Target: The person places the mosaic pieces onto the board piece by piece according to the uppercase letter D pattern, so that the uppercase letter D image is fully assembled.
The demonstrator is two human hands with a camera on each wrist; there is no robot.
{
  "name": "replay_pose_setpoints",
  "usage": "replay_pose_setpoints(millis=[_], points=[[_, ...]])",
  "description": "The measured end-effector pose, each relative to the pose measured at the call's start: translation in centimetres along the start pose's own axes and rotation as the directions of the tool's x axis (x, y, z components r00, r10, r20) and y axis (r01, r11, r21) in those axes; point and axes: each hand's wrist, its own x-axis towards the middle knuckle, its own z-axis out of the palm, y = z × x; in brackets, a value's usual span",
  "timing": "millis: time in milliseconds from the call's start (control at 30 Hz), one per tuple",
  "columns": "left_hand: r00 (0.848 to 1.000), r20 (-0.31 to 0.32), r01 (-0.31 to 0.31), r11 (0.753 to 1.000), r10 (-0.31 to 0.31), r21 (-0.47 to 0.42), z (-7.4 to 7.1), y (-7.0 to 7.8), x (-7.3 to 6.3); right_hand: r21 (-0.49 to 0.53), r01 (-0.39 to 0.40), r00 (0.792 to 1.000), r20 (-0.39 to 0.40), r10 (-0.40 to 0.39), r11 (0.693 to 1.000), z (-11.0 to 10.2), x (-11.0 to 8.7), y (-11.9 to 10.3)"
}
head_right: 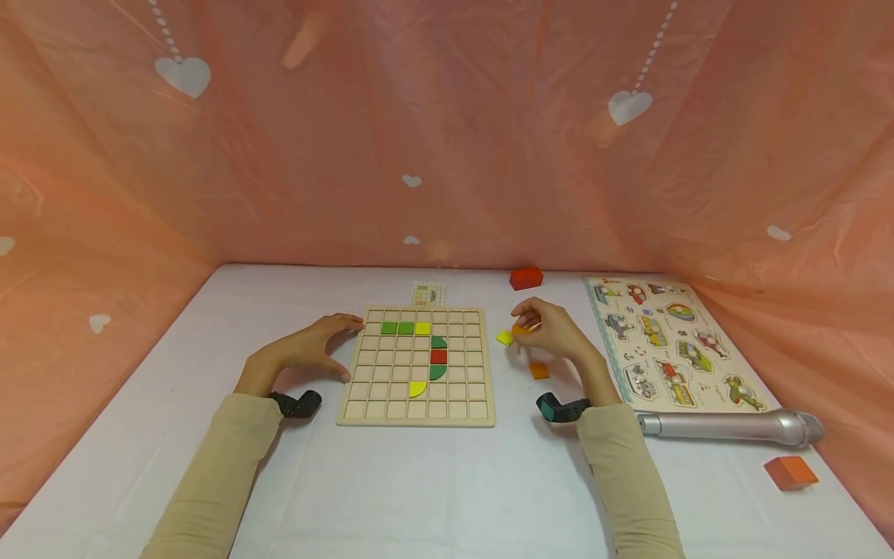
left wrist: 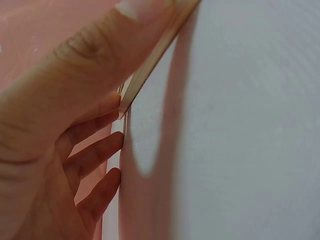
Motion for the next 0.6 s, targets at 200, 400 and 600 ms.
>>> replay_pose_setpoints(millis=[200, 400, 600], points=[[1.0, 0.006, 0.006, 1.0, -0.006, -0.001, 0.0, 0.1, 0.0, 0.124, 0.139, 0.99, -0.042, -0.135, 0.983, 1.8, 0.4, -4.6], [1.0, 0.016, 0.001, 1.0, -0.001, 0.007, -0.1, 0.1, 0.0, 0.194, 0.211, 0.977, -0.054, -0.205, 0.958, 5.0, 0.6, -9.2], [1.0, 0.015, 0.002, 1.0, -0.002, 0.013, -0.1, 0.1, 0.0, 0.198, 0.263, 0.965, -0.036, -0.261, 0.944, 9.6, 1.5, -9.1]])
